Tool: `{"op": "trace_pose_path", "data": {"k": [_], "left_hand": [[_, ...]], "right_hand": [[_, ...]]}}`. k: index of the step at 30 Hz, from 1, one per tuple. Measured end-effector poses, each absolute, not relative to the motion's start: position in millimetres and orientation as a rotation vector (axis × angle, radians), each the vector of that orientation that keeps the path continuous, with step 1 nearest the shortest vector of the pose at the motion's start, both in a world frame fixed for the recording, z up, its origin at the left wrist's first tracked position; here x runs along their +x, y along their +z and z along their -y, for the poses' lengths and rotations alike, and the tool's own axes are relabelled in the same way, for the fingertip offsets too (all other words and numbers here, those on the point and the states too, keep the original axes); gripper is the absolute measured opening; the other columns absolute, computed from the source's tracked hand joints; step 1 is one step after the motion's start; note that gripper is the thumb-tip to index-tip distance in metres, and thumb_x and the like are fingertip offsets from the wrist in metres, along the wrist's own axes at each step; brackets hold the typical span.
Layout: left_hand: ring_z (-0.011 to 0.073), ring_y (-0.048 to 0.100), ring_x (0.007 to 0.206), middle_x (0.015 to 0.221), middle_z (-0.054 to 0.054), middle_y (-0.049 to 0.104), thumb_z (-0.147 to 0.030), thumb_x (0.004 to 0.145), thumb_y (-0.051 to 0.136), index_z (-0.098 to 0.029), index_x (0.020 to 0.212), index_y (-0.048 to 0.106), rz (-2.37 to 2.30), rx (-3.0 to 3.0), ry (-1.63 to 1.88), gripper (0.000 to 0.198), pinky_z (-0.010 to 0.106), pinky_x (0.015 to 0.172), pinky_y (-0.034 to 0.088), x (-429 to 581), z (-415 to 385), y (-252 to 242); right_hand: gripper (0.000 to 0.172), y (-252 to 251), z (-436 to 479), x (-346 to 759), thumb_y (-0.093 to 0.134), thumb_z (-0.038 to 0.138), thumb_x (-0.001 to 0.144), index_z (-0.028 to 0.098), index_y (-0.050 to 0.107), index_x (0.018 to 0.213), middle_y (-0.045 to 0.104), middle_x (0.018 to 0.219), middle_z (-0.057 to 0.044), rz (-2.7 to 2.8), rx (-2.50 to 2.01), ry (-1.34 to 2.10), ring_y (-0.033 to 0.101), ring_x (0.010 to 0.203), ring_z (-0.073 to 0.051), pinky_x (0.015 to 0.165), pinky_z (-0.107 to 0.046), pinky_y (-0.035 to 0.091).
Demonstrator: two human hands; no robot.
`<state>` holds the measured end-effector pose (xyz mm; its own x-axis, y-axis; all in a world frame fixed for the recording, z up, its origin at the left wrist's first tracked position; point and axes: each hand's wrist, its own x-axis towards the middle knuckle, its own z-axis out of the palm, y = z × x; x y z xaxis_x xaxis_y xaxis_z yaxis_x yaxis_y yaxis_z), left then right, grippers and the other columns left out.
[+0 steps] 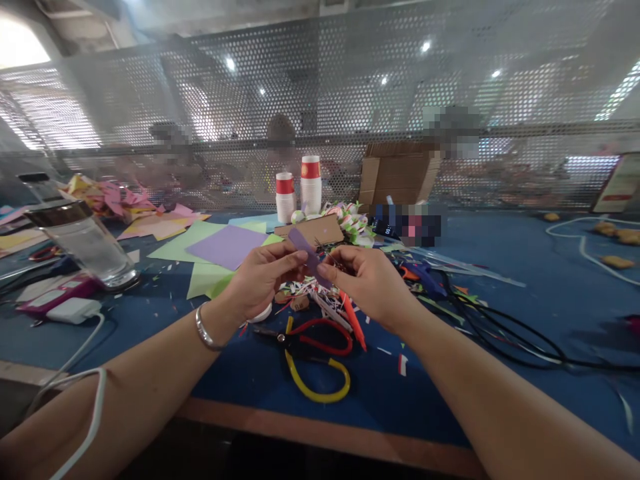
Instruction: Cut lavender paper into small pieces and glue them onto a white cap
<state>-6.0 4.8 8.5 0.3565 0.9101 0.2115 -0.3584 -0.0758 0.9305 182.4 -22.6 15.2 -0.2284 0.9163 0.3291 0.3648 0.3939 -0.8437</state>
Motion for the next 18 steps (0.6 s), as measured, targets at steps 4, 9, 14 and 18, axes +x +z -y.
{"op": "trace_pose_path", "data": {"k": [4,9,14,18], "left_hand": [[0.0070,0.059,0.062,0.070,0.001,0.068,-0.028,0.067,0.085,-0.011,0.077,0.071,-0.598,1.221,1.171,0.025,0.022,0.063,0.047,-5.0,-4.6,7.8],[0.0093,0.064,0.067,0.074,0.001,0.071,-0.024,0.065,0.086,-0.013,0.082,0.069,-0.639,1.276,1.232,0.027,0.024,0.067,0.051,-4.2,-3.1,8.5],[0.0138,0.068,0.075,0.078,0.003,0.074,-0.029,0.065,0.087,-0.014,0.087,0.072,-0.620,1.426,1.254,0.031,0.028,0.074,0.055,-5.8,-4.3,7.5],[0.0151,0.071,0.081,0.085,0.006,0.076,-0.024,0.072,0.080,-0.013,0.094,0.072,-0.598,1.556,1.253,0.025,0.029,0.080,0.055,-6.6,-5.7,4.9]], "right_hand": [[0.030,14.7,23.0,181.1,0.074,0.047,0.082,0.017,0.068,0.080,0.063,0.071,0.001,1.783,-1.102,0.815,0.053,0.063,-0.013,0.058,-0.026,0.040],[0.034,14.7,22.9,181.2,0.076,0.050,0.080,0.017,0.068,0.080,0.066,0.073,-0.001,1.779,-1.078,0.791,0.056,0.067,-0.015,0.061,-0.027,0.043],[0.033,14.6,23.0,181.5,0.074,0.050,0.081,0.018,0.068,0.080,0.066,0.072,-0.001,1.840,-1.091,0.744,0.057,0.067,-0.015,0.062,-0.027,0.043],[0.029,16.1,23.6,179.8,0.073,0.046,0.083,0.017,0.069,0.080,0.065,0.074,-0.001,1.828,-1.089,0.671,0.056,0.067,-0.015,0.061,-0.027,0.042]]}}
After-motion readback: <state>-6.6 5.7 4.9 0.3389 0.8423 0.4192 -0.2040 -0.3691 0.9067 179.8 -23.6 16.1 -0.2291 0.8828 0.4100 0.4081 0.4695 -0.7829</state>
